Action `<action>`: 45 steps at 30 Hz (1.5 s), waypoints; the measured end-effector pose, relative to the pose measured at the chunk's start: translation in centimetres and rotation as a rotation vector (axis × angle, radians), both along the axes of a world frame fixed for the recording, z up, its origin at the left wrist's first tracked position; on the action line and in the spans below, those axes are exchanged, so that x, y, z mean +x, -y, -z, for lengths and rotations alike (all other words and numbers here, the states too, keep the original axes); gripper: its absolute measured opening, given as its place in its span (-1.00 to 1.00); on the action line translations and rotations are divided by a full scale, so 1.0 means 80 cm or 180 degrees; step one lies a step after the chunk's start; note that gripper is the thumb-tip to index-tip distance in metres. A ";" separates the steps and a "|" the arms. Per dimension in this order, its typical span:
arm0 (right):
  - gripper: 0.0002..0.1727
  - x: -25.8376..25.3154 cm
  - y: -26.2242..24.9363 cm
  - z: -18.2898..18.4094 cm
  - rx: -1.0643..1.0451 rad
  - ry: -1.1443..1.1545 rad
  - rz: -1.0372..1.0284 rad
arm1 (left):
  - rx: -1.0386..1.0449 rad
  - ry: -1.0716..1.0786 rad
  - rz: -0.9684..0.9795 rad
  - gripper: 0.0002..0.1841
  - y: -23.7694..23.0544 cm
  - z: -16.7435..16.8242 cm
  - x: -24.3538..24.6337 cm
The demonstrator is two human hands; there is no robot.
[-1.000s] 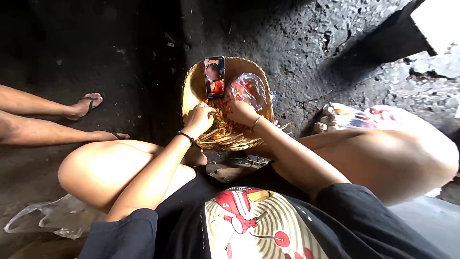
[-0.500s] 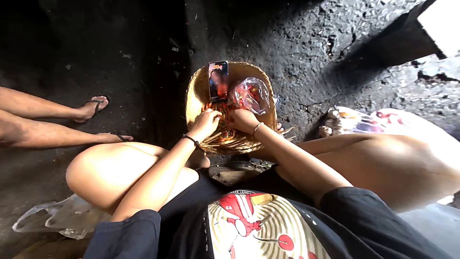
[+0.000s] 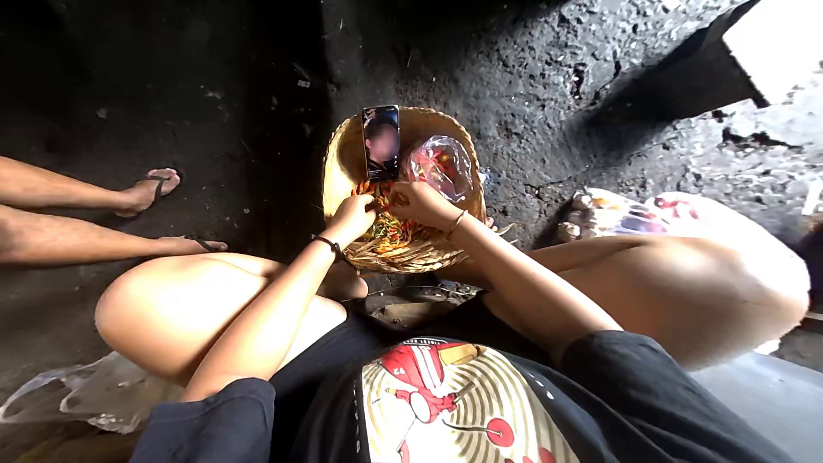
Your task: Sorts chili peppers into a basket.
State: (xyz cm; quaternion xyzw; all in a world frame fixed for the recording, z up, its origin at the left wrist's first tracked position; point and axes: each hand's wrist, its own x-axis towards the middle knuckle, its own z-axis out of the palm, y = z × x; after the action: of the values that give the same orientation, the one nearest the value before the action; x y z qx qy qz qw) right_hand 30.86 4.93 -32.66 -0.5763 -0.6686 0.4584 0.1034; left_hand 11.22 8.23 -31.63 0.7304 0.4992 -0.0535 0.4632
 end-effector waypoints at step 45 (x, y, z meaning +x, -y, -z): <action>-0.71 -0.022 0.018 0.008 -0.1197 0.2137 -0.0392 | 0.0197 -0.0470 0.0474 -0.75 0.007 -0.008 0.001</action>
State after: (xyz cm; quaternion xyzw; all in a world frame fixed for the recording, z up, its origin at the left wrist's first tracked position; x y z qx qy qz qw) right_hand 29.07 3.45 -33.33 -0.6619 -0.6029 0.3643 -0.2563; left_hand 11.28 7.65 -31.02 0.7734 0.4777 -0.1260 0.3972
